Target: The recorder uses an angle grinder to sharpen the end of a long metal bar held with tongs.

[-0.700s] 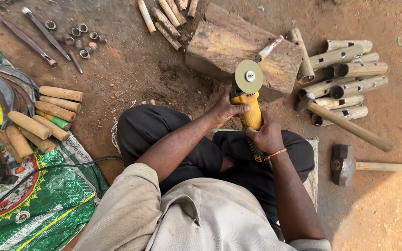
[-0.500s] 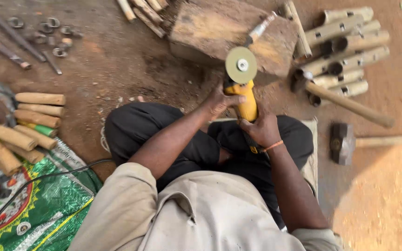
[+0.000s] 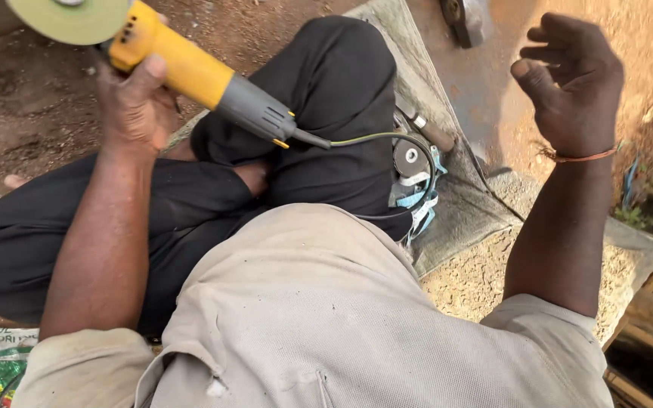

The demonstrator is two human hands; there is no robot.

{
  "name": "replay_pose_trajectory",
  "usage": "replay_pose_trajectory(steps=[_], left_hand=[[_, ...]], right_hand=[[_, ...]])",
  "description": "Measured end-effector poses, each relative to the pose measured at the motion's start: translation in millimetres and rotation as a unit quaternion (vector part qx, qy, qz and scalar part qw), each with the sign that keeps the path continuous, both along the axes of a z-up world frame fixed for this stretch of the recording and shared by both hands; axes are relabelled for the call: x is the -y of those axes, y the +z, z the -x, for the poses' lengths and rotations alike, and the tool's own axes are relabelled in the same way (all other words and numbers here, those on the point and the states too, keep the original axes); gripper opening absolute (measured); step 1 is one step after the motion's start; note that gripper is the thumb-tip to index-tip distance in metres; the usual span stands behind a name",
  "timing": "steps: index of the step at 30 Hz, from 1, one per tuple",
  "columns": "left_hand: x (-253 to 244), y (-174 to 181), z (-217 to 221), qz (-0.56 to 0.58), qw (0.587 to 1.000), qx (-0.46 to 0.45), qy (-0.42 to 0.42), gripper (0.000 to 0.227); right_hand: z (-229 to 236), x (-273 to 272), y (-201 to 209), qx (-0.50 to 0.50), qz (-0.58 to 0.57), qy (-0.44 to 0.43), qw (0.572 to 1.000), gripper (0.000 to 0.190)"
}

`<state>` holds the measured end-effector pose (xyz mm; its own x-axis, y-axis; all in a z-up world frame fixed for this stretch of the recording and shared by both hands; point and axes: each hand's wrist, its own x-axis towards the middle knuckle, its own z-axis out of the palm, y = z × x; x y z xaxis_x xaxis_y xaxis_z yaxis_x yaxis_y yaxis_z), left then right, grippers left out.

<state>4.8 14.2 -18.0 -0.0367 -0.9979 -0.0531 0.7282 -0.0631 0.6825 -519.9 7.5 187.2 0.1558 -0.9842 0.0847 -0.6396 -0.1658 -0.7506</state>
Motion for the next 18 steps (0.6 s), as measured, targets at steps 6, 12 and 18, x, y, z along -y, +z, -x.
replay_pose_trajectory(steps=[6,12,18], left_hand=[[0.0,32.2,8.8,-0.039,0.999,0.025,0.008,0.076],[-7.8,18.8,3.4,-0.045,0.999,0.017,-0.004,0.075],[-6.5,22.1,5.7,-0.05,0.999,0.017,-0.006,0.071]], right_hand=[[43.0,-33.8,-135.1,-0.232,-0.187,-0.046,0.954,0.037],[30.0,-61.2,-210.4,-0.265,-0.213,0.042,0.94,0.026],[-37.0,-93.7,-244.0,-0.134,-0.046,0.102,0.985,0.05]])
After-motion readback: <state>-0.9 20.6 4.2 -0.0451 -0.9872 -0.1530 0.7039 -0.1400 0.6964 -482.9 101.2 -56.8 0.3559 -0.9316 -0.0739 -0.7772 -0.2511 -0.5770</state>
